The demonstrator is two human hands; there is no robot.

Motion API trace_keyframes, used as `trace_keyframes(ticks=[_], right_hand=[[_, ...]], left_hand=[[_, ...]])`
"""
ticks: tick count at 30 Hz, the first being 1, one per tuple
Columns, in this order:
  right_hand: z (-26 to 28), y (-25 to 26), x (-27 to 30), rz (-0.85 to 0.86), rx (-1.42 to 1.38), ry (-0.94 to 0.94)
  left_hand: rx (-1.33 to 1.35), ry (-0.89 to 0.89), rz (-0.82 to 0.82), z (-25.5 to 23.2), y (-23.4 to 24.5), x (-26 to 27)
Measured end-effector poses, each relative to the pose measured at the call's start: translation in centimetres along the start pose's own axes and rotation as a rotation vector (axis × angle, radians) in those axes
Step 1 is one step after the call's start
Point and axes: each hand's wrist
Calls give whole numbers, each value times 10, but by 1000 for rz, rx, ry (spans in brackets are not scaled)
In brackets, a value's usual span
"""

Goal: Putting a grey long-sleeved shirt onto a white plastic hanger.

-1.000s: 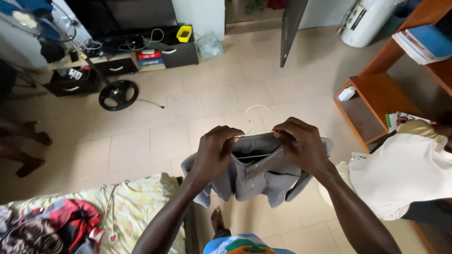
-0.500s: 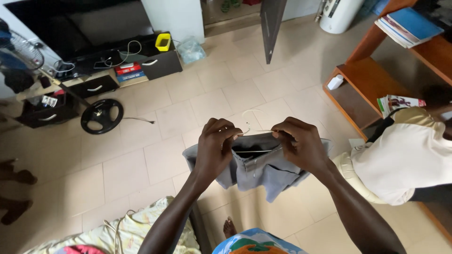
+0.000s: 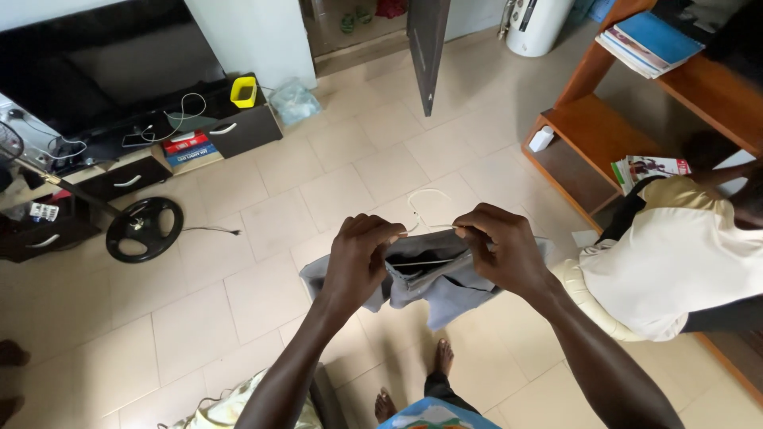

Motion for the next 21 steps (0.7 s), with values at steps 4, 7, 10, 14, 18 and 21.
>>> trace_keyframes(ticks=[4,7,10,14,18,21], right_hand=[[-22,12,-10,9,-15,15],[-42,29,-23,44,-55,21],[-64,40,-35,-7,-40,88],[-98,57,-43,-12,-94,65],[-126,75,-45,19,-116,35],[-139,87,-46,-8,-107,1]], left_hand=[[-7,17,2,1,-5,-20],[-28,24,4,-3,-7,-45],[-59,27,11,1,-14,-69],[-54,43,28,7,-34,-100],[-41,53,29,6,-56,-126],[-29,54,14,2,-70,-143]])
Point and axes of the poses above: each hand's wrist, its own x-axis away from the middle knuckle, its own y-axis out of the back of the hand, z = x × y, and after that the axes turned 13 degrees about z, right-handed
